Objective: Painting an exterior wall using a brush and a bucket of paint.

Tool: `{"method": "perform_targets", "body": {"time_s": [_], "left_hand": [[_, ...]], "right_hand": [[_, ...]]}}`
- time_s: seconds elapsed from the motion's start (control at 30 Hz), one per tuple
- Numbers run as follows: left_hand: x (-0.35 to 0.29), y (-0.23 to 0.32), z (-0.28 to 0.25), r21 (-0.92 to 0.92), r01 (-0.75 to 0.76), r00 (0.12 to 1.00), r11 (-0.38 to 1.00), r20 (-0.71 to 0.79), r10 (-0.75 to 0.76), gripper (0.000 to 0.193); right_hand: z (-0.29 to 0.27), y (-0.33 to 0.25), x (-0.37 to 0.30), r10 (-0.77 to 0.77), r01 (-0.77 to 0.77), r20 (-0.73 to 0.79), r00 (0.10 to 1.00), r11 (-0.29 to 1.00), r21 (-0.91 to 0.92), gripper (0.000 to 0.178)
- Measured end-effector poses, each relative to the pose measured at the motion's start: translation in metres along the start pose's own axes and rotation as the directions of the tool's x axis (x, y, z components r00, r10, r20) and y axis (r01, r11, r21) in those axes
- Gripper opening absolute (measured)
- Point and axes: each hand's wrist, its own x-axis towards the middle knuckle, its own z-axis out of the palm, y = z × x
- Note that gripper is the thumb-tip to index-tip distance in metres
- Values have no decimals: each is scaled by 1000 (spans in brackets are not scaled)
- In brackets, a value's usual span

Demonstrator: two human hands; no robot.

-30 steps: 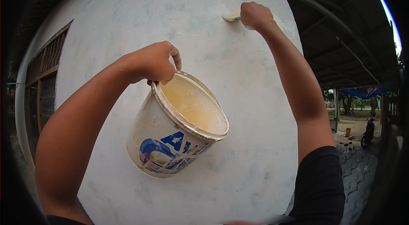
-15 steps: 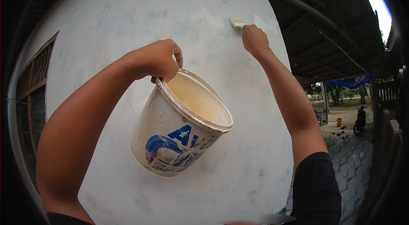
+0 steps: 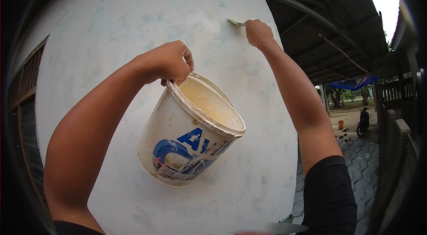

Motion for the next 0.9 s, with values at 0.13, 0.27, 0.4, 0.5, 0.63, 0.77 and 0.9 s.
{"method": "perform_targets", "body": {"time_s": [0.13,0.27,0.4,0.5,0.63,0.77,0.9], "left_hand": [[-3,-7,2,-24,14,999,1000,-32,-15,45],[-7,-10,2,-45,20,998,999,-57,-22,46],[-9,-9,4,-50,35,997,998,-70,-38,47],[-9,-4,3,-40,38,996,998,-73,-41,48],[-1,-1,5,-23,36,997,999,-68,-37,46],[-6,-8,5,-74,68,993,995,-88,-74,43],[-5,-11,8,-114,67,990,991,-116,-81,44]], "right_hand": [[25,-22,-46,-49,41,71,996,994,105,18],[-31,-16,-59,-118,116,298,947,993,24,20],[-82,-13,-39,-42,23,300,953,997,68,19],[-54,-1,-13,-16,15,8,1000,998,56,17],[13,8,-22,-34,35,24,999,999,-31,16],[22,-16,-81,-103,103,-9,995,993,57,14],[-43,0,-95,-137,132,283,949,991,36,16]]}}
